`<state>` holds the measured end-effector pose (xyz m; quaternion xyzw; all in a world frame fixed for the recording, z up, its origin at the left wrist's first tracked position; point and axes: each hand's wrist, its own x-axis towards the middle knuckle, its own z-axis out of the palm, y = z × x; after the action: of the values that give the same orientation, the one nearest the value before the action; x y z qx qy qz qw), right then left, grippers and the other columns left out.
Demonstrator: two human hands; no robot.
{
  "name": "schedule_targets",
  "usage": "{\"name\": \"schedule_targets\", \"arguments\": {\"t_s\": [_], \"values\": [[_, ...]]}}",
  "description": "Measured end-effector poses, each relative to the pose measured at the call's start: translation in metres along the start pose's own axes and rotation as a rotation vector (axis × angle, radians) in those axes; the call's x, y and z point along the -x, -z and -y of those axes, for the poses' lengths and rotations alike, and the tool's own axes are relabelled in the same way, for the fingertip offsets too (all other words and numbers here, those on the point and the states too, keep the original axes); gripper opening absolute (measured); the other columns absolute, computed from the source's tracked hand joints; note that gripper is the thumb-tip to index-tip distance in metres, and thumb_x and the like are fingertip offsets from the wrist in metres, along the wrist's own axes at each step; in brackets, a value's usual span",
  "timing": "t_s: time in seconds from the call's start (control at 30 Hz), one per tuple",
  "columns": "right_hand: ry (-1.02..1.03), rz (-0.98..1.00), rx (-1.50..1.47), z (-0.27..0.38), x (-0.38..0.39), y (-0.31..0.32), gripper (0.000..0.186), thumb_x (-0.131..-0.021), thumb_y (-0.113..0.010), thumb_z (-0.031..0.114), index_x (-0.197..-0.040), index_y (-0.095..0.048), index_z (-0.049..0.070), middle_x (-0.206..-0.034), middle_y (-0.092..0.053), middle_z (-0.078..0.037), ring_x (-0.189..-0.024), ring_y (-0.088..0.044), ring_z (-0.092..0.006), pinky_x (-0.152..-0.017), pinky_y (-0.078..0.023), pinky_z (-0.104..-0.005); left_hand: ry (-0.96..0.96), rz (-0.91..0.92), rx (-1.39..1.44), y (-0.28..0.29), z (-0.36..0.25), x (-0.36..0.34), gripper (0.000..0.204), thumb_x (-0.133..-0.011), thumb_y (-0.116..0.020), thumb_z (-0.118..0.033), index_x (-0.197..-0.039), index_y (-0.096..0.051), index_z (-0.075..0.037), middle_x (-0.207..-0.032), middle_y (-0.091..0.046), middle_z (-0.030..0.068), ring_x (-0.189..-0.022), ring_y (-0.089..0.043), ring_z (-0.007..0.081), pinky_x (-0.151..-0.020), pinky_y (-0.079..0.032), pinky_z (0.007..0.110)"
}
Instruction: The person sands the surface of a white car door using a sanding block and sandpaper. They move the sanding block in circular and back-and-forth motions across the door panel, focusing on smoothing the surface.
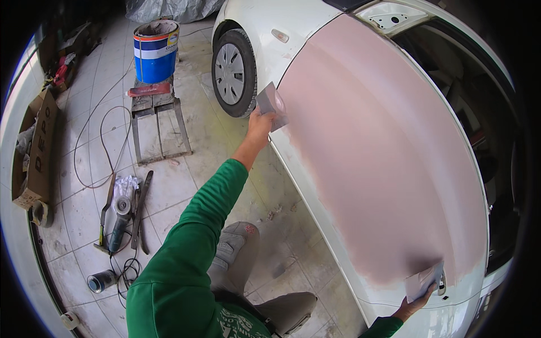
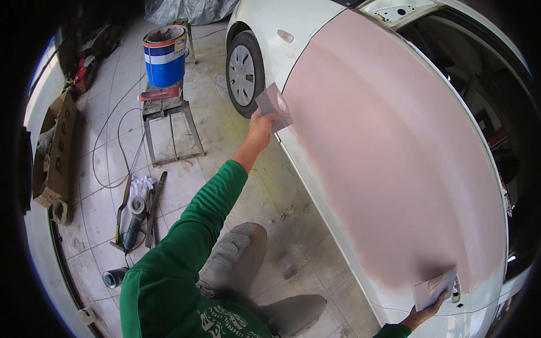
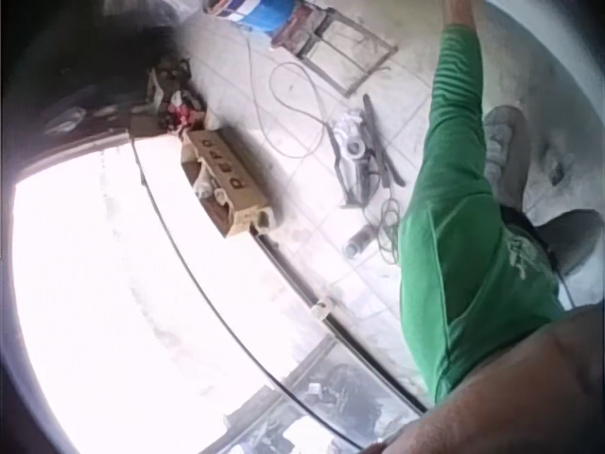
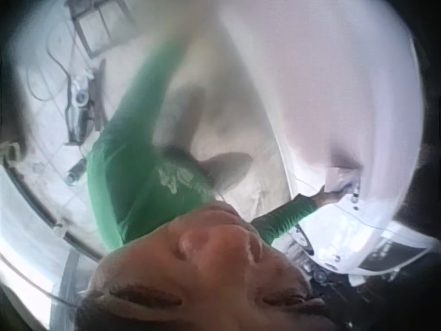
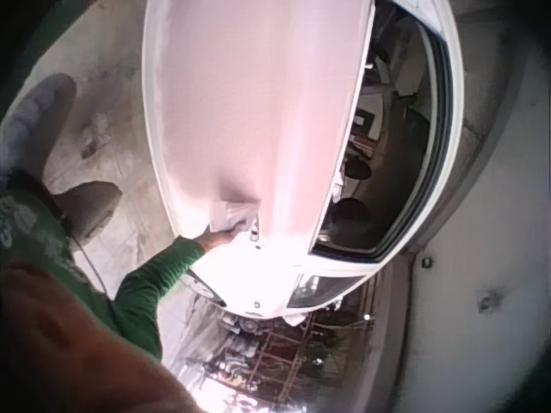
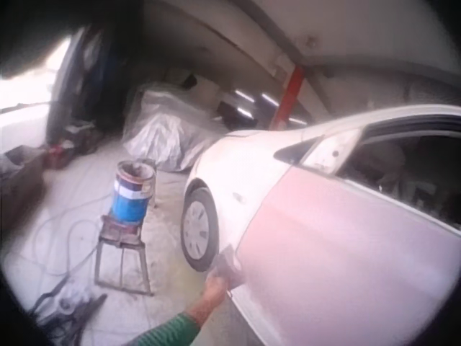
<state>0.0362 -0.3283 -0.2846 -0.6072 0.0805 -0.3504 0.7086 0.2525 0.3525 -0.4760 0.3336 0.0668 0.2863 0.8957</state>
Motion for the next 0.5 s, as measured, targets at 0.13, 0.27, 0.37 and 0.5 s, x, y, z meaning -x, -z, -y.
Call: {"name": "schedule_targets", "arguments": {"t_s": [0.13,0.27,0.37,0.5], "values": [[-0.057,0.029,-0.109,-0.024,-0.011,-0.018,0.071,-0.099,-0.062,0.045,-0.153,-0.042,0.004,-0.153,-0.046,-0.01,-0.137,-0.046,-0.0275,-0.114,-0.037,-0.0416,-0.563,-0.039,-0.814,-0.024,-0.038,-0.119,0.051,-0.084,-0.058,-0.003,-0.134,-0.058,0.002,-0.105,-0.066,0.0187,-0.092,-0.066,0.0365,-0.087,-0.054,0.045],[-0.044,0.022,-0.043,-0.02,-0.019,0.0,0.07,-0.099,-0.061,0.045,-0.153,-0.042,0.003,-0.153,-0.046,-0.01,-0.137,-0.046,-0.0266,-0.114,-0.037,-0.0412,-0.789,-0.195,-1.02,-0.08,0.011,-0.08,0.056,-0.083,-0.056,-0.001,-0.139,-0.057,0.0,-0.112,-0.062,0.023,-0.098,-0.062,0.0397,-0.092,-0.052,0.045],[-0.035,-0.011,-0.018,-0.003,-0.013,0.02,0.072,-0.1,-0.06,0.047,-0.153,-0.041,0.003,-0.154,-0.046,-0.009,-0.138,-0.046,-0.0258,-0.116,-0.036,-0.0406,-0.659,0.017,-0.942,-0.085,0.034,-0.031,0.056,-0.084,-0.055,0.001,-0.139,-0.059,-0.002,-0.119,-0.06,0.0232,-0.105,-0.062,0.0382,-0.095,-0.051,0.044],[-0.035,-0.009,-0.026,-0.004,-0.011,0.02,0.069,-0.1,-0.061,0.045,-0.153,-0.042,0.004,-0.153,-0.047,-0.009,-0.136,-0.047,-0.0246,-0.113,-0.039,-0.0398,-0.626,0.017,-0.78,-0.038,-0.004,-0.079,0.054,-0.083,-0.049,0.004,-0.136,-0.062,-0.001,-0.123,-0.059,0.0232,-0.11,-0.062,0.0367,-0.098,-0.051,0.041]]}}
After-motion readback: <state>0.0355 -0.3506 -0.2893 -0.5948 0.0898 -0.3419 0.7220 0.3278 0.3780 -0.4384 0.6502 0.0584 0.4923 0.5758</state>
